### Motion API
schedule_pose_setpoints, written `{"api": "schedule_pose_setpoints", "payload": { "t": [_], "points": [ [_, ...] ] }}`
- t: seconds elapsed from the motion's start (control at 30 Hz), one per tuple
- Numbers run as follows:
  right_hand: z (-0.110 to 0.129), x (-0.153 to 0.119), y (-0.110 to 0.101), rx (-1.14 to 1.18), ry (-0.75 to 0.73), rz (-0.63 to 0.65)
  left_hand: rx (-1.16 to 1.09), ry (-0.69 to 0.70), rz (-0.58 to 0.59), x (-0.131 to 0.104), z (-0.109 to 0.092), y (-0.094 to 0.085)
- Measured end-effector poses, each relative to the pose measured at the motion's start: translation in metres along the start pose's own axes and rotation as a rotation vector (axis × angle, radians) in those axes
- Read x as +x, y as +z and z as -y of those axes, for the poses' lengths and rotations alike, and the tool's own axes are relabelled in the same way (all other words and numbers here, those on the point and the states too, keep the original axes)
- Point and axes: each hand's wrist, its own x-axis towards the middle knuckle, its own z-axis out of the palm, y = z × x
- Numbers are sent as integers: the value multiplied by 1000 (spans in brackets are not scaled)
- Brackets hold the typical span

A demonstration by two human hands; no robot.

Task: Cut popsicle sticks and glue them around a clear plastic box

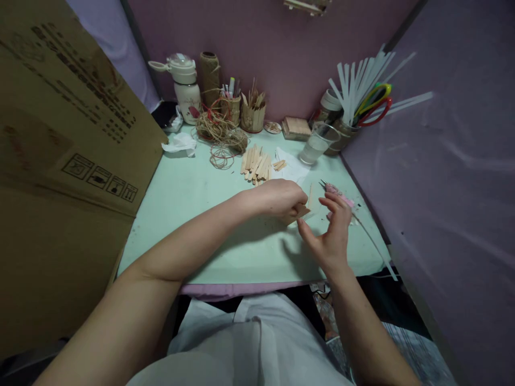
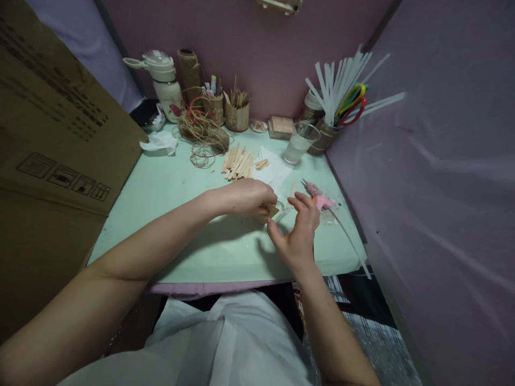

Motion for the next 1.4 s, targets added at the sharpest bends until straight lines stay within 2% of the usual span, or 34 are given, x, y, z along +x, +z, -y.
{"api": "schedule_pose_setpoints", "payload": {
  "t": [0.1,0.2,0.23,0.37,0.43,0.53,0.63,0.73,0.83,1.03,1.2,1.4],
  "points": [
    [-14,-5,3,156,139,-4,-3,31,-44,-7,-2,-3],
    [-39,-2,14,452,353,-53,-72,-7,-176,-21,-3,-1],
    [-48,0,19,553,427,-107,-110,-45,-231,-26,-2,2],
    [-74,9,40,829,723,-116,-249,-201,-427,-40,9,30],
    [-78,11,48,888,782,-116,-290,-311,-408,-41,17,49],
    [-73,9,53,920,787,-122,-303,-387,-290,-36,23,70],
    [-65,4,53,943,770,-92,-277,-374,-235,-29,22,77],
    [-59,-3,49,947,729,-40,-256,-387,-239,-25,21,76],
    [-53,-9,46,902,692,-48,-243,-378,-259,-25,23,76],
    [-42,-23,39,746,642,-41,-199,-375,-299,-27,42,81],
    [-40,-31,35,639,618,-20,-203,-364,-310,-30,55,80],
    [-40,-34,35,560,555,30,-221,-325,-304,-30,58,78]
  ]
}}
